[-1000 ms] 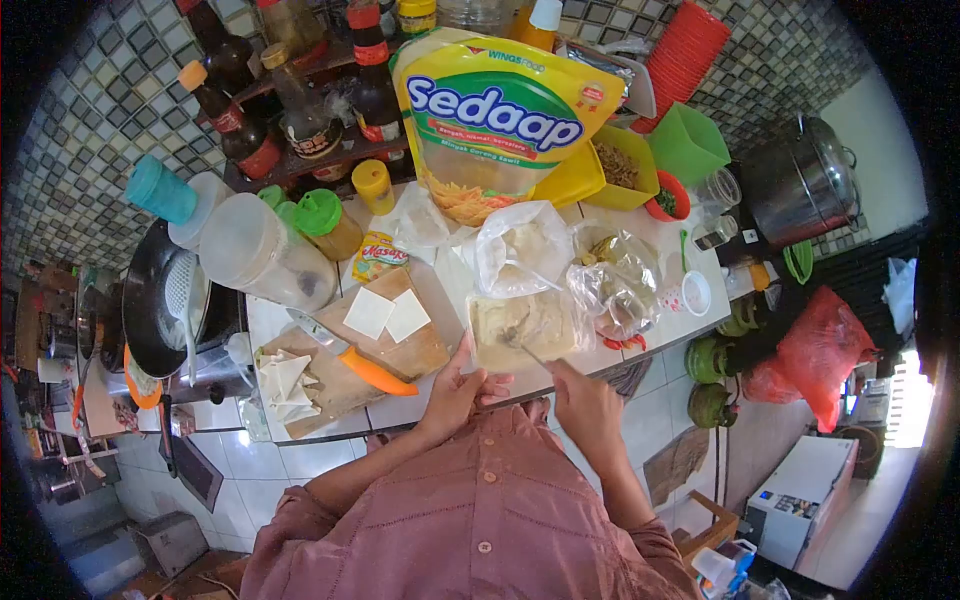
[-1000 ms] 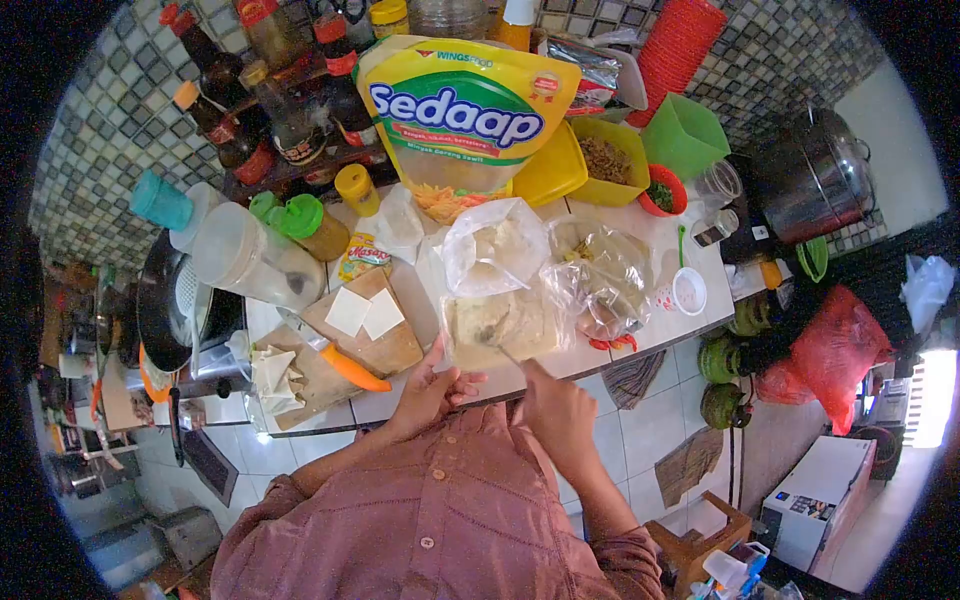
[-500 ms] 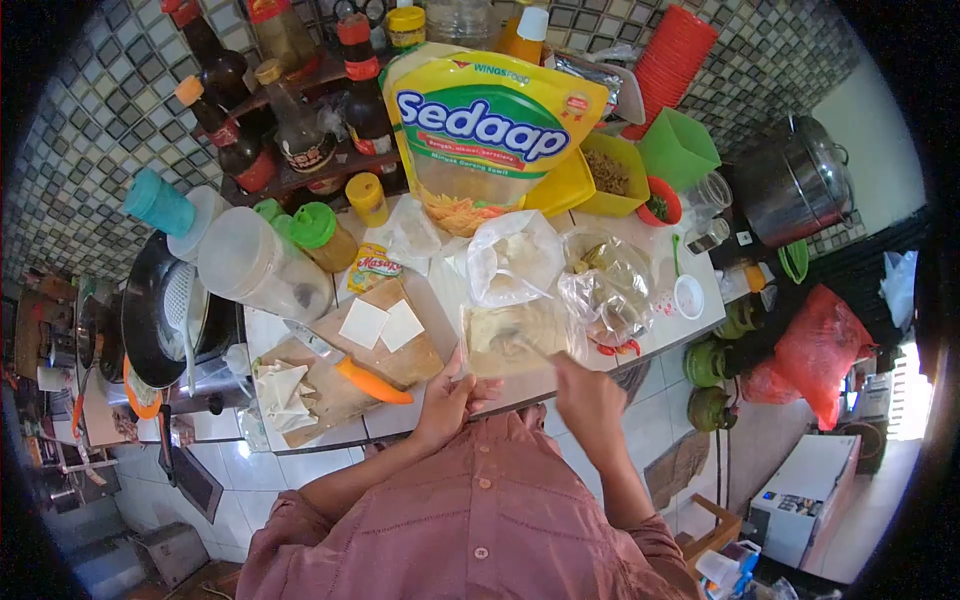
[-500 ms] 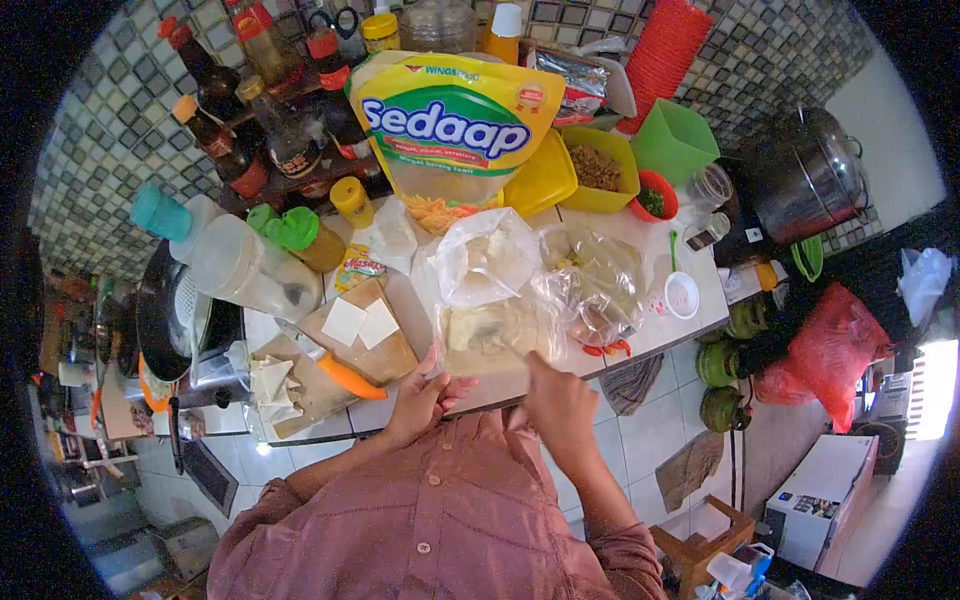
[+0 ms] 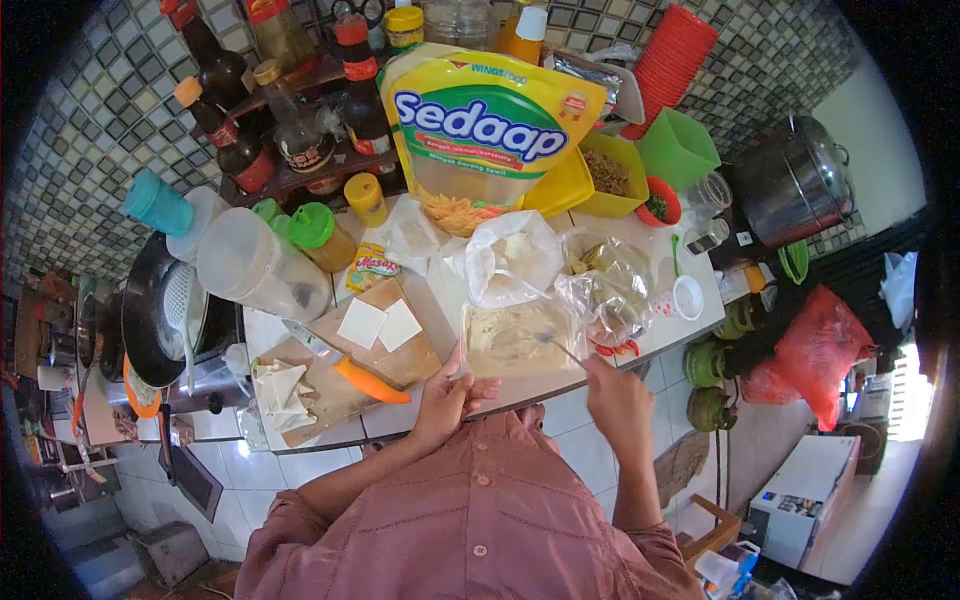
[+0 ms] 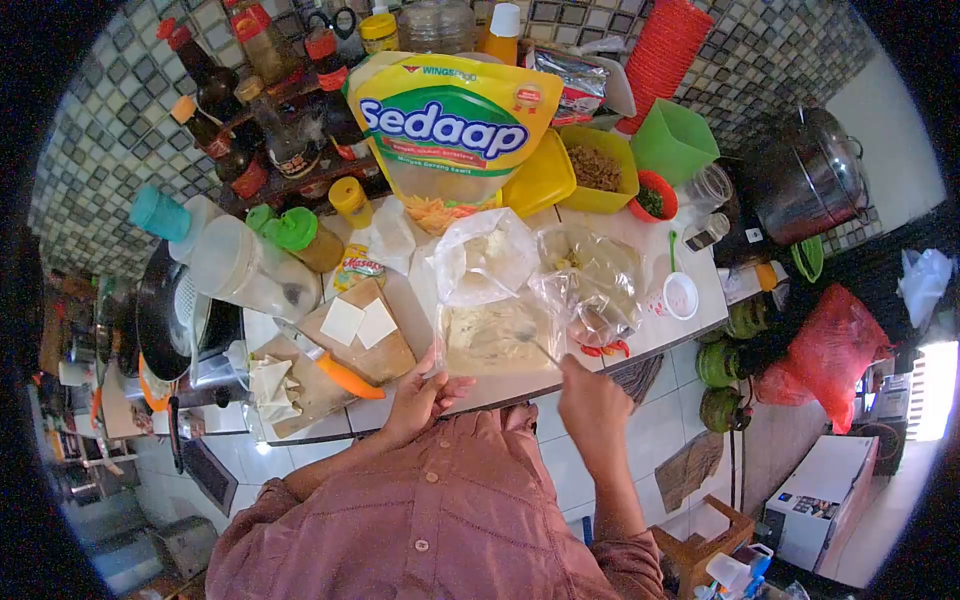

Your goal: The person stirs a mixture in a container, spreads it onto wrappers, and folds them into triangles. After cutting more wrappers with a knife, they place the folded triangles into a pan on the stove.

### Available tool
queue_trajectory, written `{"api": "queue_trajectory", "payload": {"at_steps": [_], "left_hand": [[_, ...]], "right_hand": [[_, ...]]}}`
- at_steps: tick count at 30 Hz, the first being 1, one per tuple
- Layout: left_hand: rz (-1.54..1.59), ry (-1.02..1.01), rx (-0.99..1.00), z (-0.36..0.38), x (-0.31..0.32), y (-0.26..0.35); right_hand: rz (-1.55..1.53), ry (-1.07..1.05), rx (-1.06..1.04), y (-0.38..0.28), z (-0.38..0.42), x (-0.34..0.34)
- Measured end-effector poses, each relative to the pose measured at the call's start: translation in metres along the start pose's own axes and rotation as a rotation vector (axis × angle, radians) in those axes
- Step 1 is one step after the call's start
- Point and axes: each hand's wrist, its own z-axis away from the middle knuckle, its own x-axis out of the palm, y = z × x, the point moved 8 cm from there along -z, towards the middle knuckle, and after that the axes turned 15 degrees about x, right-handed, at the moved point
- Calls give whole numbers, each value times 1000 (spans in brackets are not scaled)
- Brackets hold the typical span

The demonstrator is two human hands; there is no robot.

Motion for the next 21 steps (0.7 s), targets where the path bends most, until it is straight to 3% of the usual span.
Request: {"api": "queue_trajectory", "payload": {"at_steps": [3, 5, 9, 13, 15, 18, 21], "left_hand": [[12, -12, -18, -1, 2, -1], [-42, -1, -14, -1, 2, 0], [-26, -2, -7, 1, 4, -2], [1, 11, -1, 1, -1, 0], [0, 4, -14, 0, 1, -1], [7, -25, -11, 1, 4, -5], [10, -35, -11, -1, 2, -8]], "right_hand": [[6, -7, 5, 14, 6, 0], [122, -131, -77, -1, 18, 15], [-7, -95, -117, -34, 3, 29], [-2, -7, 78, -1, -7, 0], [63, -29, 58, 10, -3, -1], [135, -170, -134, -10, 14, 8], [100, -149, -227, -35, 0, 25]]}}
